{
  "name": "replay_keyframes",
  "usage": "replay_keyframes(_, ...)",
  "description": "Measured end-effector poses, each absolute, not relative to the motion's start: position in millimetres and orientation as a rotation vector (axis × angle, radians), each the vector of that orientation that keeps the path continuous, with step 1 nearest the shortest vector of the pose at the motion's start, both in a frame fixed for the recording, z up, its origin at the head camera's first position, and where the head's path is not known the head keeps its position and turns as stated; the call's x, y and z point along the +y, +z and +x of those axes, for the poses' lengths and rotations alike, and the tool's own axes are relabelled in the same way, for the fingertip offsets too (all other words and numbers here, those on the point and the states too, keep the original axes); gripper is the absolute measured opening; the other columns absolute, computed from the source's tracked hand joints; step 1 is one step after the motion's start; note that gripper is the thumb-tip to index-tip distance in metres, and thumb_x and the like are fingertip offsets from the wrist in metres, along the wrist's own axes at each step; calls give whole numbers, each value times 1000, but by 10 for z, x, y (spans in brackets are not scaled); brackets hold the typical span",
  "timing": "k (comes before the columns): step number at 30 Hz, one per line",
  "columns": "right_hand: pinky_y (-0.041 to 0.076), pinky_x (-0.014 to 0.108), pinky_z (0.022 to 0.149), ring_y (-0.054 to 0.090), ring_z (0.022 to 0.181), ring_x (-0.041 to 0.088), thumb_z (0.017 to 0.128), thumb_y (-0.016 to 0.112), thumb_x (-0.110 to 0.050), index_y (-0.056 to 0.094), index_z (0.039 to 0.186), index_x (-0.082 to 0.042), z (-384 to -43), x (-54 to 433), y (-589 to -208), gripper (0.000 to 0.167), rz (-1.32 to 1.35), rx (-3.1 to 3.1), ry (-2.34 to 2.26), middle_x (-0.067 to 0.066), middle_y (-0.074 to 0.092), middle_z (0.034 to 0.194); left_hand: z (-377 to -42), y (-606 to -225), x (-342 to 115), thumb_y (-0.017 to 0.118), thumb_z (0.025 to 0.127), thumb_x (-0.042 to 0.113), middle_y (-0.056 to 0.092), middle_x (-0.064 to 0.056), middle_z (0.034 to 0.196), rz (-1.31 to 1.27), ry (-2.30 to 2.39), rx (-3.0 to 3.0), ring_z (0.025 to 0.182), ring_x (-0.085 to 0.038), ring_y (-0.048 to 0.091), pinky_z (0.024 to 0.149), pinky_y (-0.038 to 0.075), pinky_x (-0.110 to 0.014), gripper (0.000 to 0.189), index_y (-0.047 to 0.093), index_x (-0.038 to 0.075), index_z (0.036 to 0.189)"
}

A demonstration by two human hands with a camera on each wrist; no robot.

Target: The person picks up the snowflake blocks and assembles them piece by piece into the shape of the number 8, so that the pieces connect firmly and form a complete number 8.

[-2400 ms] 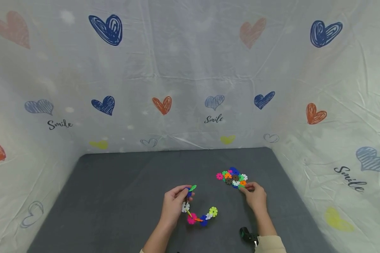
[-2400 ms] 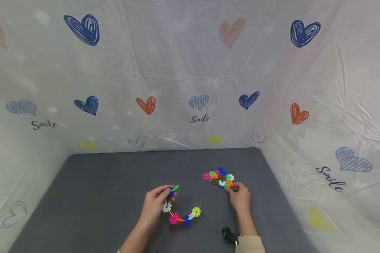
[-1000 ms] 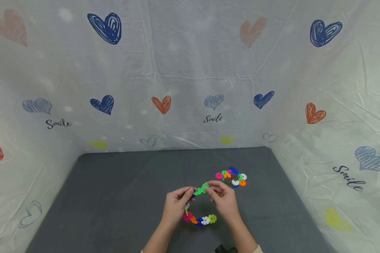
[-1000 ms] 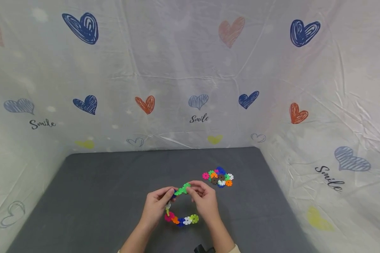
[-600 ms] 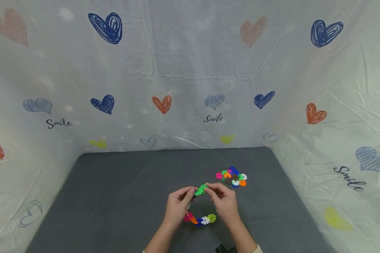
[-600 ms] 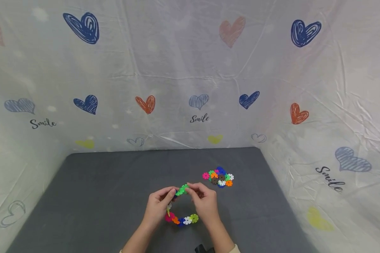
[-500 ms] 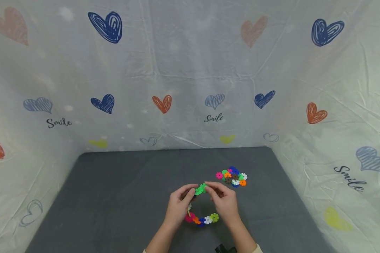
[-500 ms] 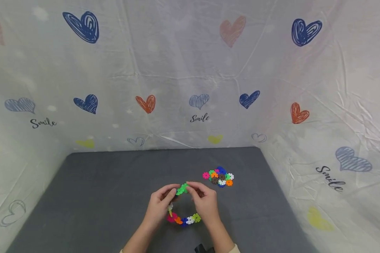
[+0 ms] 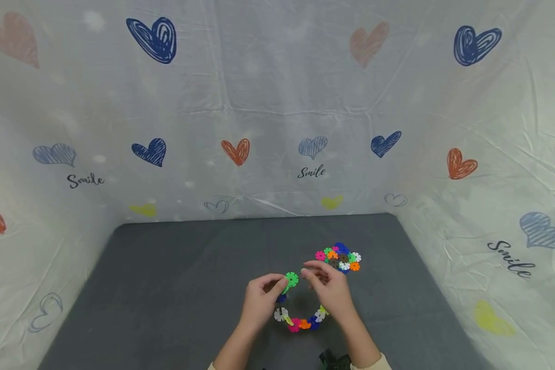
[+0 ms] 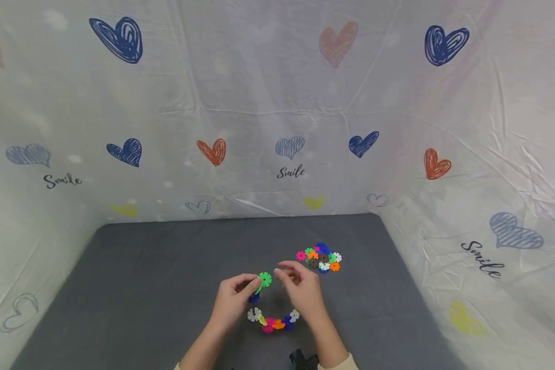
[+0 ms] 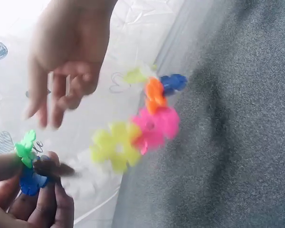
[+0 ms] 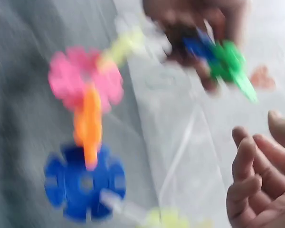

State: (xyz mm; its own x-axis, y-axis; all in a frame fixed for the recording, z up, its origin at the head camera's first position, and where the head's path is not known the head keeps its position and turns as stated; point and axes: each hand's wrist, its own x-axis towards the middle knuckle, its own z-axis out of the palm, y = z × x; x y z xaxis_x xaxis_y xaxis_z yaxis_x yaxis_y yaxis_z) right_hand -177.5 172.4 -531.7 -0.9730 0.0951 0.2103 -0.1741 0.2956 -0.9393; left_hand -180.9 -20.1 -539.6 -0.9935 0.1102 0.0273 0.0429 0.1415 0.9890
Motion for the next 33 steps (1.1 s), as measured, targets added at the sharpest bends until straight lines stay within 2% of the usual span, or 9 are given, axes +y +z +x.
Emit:
replay_keyframes(4,56,26,69,70,79,22,93,75,-25,75,110,-11,-1936,2088,-5399,22,-103,-2417,1569,6,77,93,-1814,-5415,-229,70,97,27,76,-11,93,23,2152,2175,76,-24,74,70,57,-25,28,73,1,106)
replay_keyframes(7,56,33,71,71,88,28,94,74,-25,74,113,-8,-2085,2390,-5540,26,-264,-2517,1367,10,76,99,-1828,-5417,-259,66,99,23,75,-10,94,-64,2234,2083,77,-30,74,72,58,-27,28,70,-2,110)
replay_keyframes(10,56,45,76,68,97,35,96,71,-24,71,119,-5,-2196,2643,-5698,30,-421,-2617,1185,17,73,110,-1847,-5404,-292,64,100,23,73,-8,94,-110,2261,2063,80,-32,74,76,58,-28,27,67,-2,112)
replay_keyframes(13,51,55,87,62,108,41,96,71,-22,68,124,-1,-2242,2813,-5817,36,-535,-2675,1103,24,67,121,-1853,-5392,-309,63,101,24,73,-7,94,-121,2265,2053,82,-33,74,80,57,-29,28,65,-1,114)
replay_keyframes(19,41,62,102,51,123,49,94,72,-18,65,125,5,-2228,2938,-5928,39,-587,-2738,1096,30,61,129,-1842,-5367,-307,62,102,25,74,-9,96,-127,2258,2041,80,-29,74,79,56,-29,30,65,-1,115)
replay_keyframes(23,41,62,101,51,122,50,93,73,-17,67,121,4,-2211,2946,-5967,36,-573,-2731,1079,30,61,126,-1840,-5360,-302,63,101,27,74,-9,96,-141,2252,2048,81,-29,74,78,56,-29,30,65,0,114)
replay_keyframes(28,45,59,91,57,109,46,89,77,-15,69,108,4,-2199,2926,-5999,28,-592,-2716,1048,28,62,115,-1843,-5382,-305,63,101,27,74,-9,97,-157,2242,2048,83,-33,74,77,57,-29,30,65,0,115)
replay_keyframes(33,46,41,73,60,84,32,87,79,-17,66,93,0,-2168,2957,-6002,23,-616,-2664,1177,17,68,93,-1840,-5397,-306,62,102,25,75,-9,97,-160,2247,2040,82,-33,74,76,57,-29,29,65,0,115)
